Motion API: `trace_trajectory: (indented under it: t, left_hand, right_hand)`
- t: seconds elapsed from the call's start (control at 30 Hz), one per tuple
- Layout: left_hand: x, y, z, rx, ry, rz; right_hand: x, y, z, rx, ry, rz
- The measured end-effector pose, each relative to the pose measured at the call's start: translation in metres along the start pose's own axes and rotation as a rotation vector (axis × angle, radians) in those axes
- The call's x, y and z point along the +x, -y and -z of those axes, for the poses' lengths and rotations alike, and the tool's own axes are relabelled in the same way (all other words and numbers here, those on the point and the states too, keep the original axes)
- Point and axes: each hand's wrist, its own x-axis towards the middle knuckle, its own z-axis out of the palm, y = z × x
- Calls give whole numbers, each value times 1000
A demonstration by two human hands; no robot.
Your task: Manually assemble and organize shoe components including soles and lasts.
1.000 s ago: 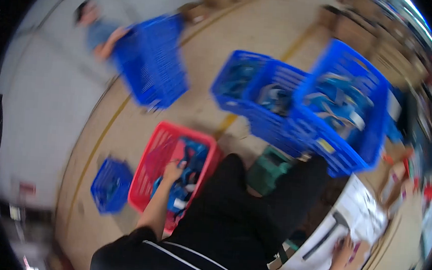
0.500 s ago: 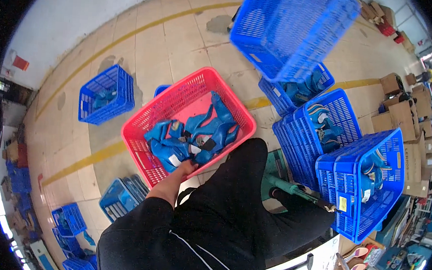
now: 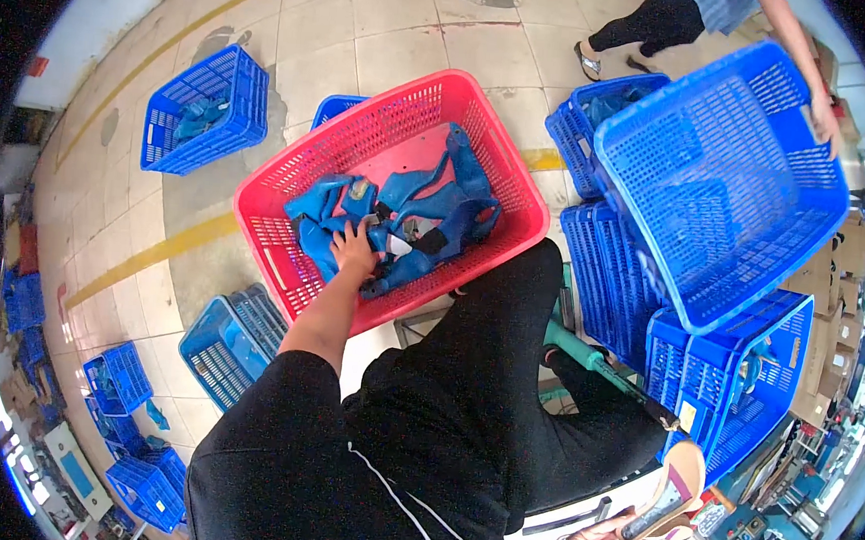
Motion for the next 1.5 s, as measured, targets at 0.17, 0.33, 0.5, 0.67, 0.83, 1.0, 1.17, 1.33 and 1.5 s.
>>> trace_trajectory:
  t: [0.17,0.33,0.5,0.67,0.83,1.0,1.17,1.33,1.5]
  left_hand:
    - [14,-17,14,132,261,-71]
    - [20,-43,-3,30,175,75]
    - [5,-61,-39,162,94,-108]
    - [5,-66,-82,-622,330,-525]
    - [-24,-89,-67,-716,-332,-668]
    - [-2,-12,-8,-306,-381,204]
    - [6,11,7,-288,105,319]
    - [3,7,-11,-347,39,162]
    - [-13,2,-13,-619,-220,-214]
  right_hand:
    - [-3,1,3,286,322,-264]
    - [-4,4,18,253,190,-239]
    - [1,-2,12,184,283,-207]
    - [10,-12,2,202,206,-233]
    - [9,-14,1,224,182,-264]
    - [12,-14,6,205,222,-267]
    - [-13,-27,-35,28,52,-142]
    - [-9,-24,-27,157,92,-345]
    - [5,-22,-12,112,324,-263]
